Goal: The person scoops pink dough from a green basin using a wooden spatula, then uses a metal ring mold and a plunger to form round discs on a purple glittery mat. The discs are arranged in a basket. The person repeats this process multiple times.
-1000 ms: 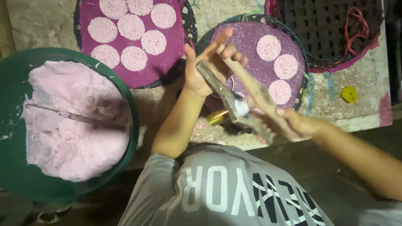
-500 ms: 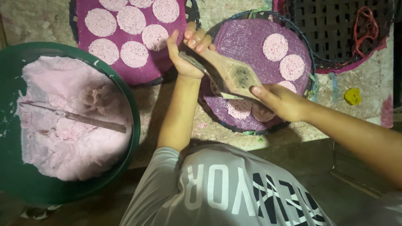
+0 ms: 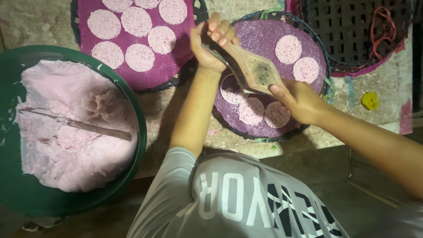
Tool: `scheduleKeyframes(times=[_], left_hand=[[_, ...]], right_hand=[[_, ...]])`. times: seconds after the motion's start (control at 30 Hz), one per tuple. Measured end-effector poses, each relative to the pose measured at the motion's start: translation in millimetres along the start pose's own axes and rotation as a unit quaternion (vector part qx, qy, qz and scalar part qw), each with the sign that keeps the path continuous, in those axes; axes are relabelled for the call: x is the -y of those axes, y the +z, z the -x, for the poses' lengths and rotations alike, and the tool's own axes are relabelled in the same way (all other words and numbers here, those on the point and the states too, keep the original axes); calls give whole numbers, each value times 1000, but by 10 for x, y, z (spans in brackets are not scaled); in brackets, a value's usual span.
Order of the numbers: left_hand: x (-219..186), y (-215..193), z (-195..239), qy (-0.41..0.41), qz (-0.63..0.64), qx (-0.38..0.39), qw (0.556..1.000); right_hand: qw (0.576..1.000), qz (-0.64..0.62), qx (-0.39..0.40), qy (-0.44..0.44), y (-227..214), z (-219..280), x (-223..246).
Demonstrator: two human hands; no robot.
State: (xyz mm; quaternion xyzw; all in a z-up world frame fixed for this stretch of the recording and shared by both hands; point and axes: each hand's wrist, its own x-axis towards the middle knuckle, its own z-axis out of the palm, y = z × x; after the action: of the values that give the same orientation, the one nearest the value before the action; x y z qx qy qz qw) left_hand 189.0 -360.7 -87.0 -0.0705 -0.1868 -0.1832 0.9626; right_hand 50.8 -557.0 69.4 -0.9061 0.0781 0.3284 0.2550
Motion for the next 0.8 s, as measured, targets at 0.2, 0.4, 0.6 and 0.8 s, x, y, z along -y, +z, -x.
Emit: scheduleKeyframes(times=[0.2, 0.4, 0.6, 0.8], left_hand=[[-279, 126, 70, 7, -53, 6, 999], [-150, 80, 300, 13, -36, -79, 996], [26, 35, 151, 31, -44, -97, 994], [-97, 89, 72, 12, -86, -87, 992]], right_hand=[[993, -41, -5, -110, 225, -145, 11], [997, -37, 56, -25, 230, -62, -63], [999, -2, -11, -43, 85, -63, -121], [995, -32, -35, -89, 159, -92, -125]])
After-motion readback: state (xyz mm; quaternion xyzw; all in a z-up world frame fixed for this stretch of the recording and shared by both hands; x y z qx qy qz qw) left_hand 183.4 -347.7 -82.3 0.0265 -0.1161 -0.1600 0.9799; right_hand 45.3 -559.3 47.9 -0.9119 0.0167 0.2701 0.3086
